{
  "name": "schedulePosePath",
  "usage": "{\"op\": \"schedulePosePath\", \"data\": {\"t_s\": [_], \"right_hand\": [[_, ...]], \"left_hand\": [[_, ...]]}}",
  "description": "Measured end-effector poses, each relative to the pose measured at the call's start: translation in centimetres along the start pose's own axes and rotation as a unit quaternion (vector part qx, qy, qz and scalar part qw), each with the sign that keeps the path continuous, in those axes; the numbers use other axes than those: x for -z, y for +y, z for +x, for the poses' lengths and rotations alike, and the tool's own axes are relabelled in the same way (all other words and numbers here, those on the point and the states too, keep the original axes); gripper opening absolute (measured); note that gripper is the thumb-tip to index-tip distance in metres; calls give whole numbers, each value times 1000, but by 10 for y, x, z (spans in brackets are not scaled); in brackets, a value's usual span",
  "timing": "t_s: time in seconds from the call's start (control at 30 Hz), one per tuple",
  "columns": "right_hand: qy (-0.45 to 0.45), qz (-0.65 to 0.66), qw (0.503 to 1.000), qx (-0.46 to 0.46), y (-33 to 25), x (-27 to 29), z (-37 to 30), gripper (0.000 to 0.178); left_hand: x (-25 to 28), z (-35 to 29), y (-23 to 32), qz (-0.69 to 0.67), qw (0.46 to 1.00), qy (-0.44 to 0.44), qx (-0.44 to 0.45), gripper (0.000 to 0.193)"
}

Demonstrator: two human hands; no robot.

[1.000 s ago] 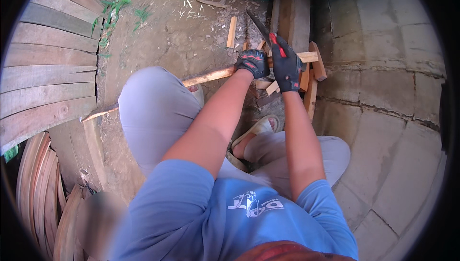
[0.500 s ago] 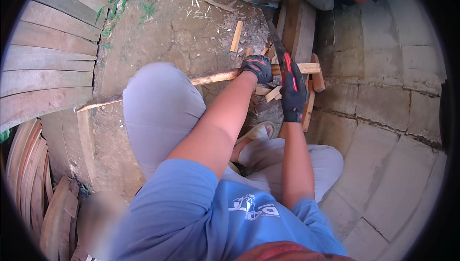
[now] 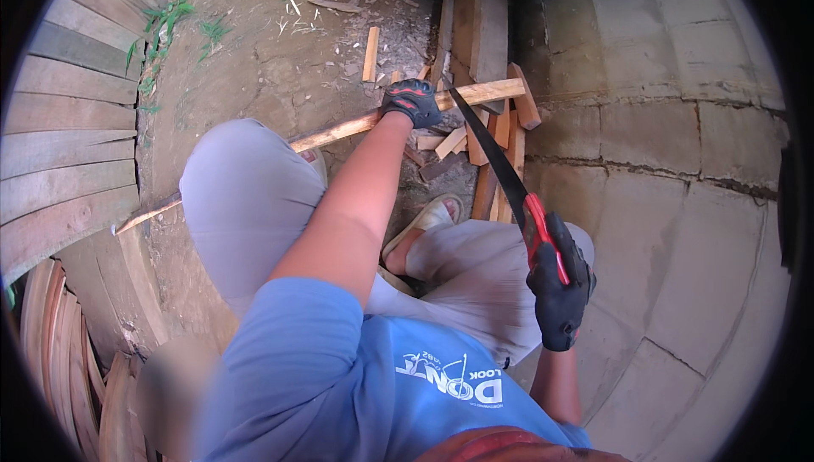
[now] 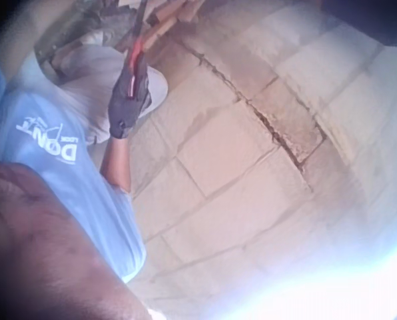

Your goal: The person sits on the ground and uses a hand saw to cut small wooden sticks into shorter pieces. They hold the wood with one hand and saw with the other, creating a pile of cut wood scraps.

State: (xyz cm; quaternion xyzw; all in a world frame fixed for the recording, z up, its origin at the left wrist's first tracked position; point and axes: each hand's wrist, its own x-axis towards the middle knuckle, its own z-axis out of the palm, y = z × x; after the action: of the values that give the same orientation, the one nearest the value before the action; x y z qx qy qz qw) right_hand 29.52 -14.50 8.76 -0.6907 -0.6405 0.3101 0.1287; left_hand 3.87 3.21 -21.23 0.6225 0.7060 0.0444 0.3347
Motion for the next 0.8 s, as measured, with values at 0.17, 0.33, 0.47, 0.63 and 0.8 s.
{"op": "schedulePosePath", "data": {"t_s": [0.17,0.33,0.47,0.63,0.8], "right_hand": [[21,-13,996,82,9,-28,34,38],[36,-5,994,103,-11,-61,78,34],[60,-25,986,155,-5,-78,105,34],[51,21,984,171,-6,-101,131,35],[76,-17,976,201,3,-129,159,37]], "left_hand": [[1,0,5,1,1000,-2,-4,58],[-2,-5,-1,8,1000,7,0,56],[-2,-1,2,3,1000,21,3,54],[0,-2,7,6,1000,15,17,54],[4,-6,12,18,1000,8,4,54]]}}
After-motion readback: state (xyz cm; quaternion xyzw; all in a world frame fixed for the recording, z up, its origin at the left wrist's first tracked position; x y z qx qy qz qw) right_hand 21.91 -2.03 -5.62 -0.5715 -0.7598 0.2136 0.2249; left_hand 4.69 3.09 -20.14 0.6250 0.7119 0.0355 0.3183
